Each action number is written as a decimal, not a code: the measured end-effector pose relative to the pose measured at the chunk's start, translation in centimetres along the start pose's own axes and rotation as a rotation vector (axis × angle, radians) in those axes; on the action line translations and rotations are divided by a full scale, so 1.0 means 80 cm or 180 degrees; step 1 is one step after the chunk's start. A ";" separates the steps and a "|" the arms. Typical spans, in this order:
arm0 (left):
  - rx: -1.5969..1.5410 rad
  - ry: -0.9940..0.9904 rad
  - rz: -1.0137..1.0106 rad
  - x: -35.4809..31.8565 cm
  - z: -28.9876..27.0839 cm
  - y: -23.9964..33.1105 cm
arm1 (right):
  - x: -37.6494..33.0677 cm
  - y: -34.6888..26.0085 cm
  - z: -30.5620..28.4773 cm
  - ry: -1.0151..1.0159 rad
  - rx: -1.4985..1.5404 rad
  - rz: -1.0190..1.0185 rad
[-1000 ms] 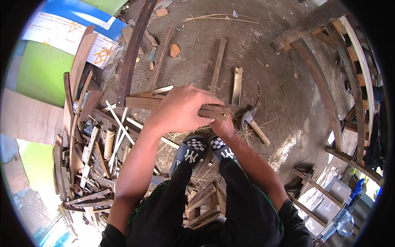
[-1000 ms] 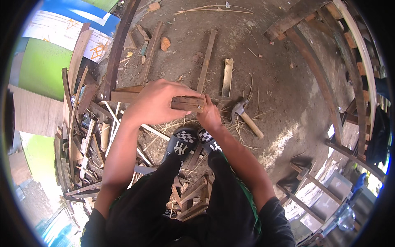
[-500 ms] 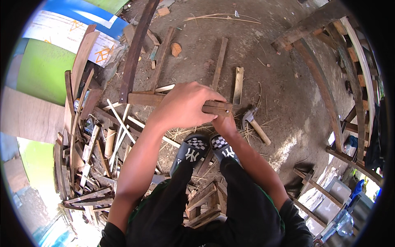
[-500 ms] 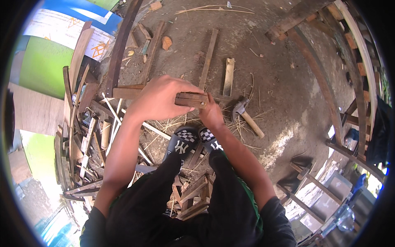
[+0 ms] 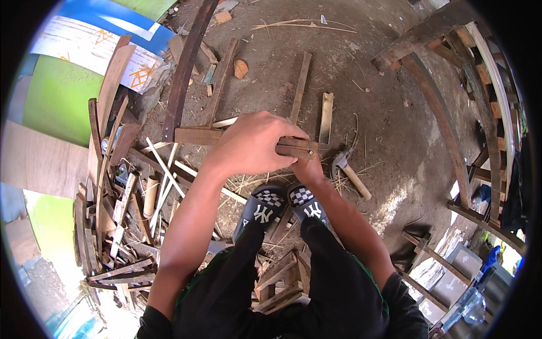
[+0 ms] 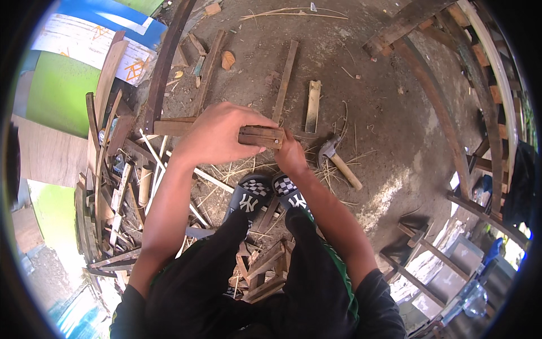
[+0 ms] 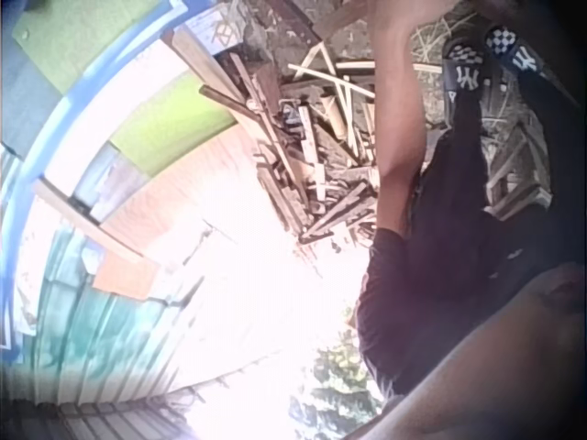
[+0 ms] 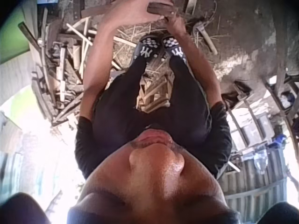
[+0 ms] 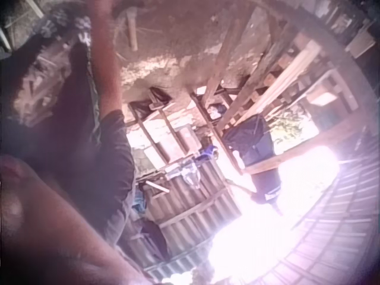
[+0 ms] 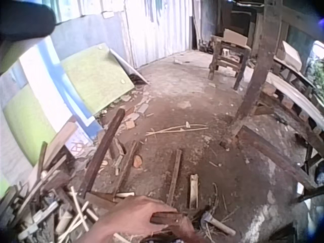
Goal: The person sits on the ground and uses a hammer to strike small pieces of wood, splitting or shaping them. They repeatedly pick up wood pieces, position them, and hammer them while surrounded by wood scraps.
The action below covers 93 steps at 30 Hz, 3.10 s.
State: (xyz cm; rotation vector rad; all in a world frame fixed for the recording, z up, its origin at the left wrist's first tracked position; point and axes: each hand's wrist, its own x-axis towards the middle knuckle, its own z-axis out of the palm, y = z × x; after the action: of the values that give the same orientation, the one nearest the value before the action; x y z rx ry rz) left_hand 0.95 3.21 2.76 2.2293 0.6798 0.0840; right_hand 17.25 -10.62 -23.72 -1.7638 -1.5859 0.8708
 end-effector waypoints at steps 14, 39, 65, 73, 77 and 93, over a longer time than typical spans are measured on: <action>0.0219 -0.0206 -0.0095 -0.010 0.000 0.003 | -0.066 -0.026 -0.090 0.1331 -0.0992 0.0454; 0.1158 -0.0282 -0.0413 -0.003 0.009 0.023 | -0.163 -0.188 -0.252 0.0710 0.0471 0.0062; 0.1648 -0.0445 -0.0616 0.006 0.009 0.030 | -0.098 -0.231 -0.274 0.1033 -0.0994 -0.1655; 0.1681 -0.0352 -0.0644 0.005 0.007 0.017 | -0.101 -0.262 -0.302 0.0947 -0.0361 -0.0832; 0.1644 -0.0266 -0.0506 0.010 0.006 0.019 | -0.100 -0.230 -0.281 0.1096 -0.0635 -0.1710; 0.1466 -0.0578 -0.0937 0.018 0.002 0.036 | -0.099 -0.216 -0.253 0.0295 -0.1186 -0.0257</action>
State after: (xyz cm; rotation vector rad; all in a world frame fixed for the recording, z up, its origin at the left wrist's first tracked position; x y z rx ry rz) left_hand 3.52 2.27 4.47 2.4956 0.9937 -0.4593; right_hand 22.60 -16.94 2.81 -1.9408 -1.8317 0.4680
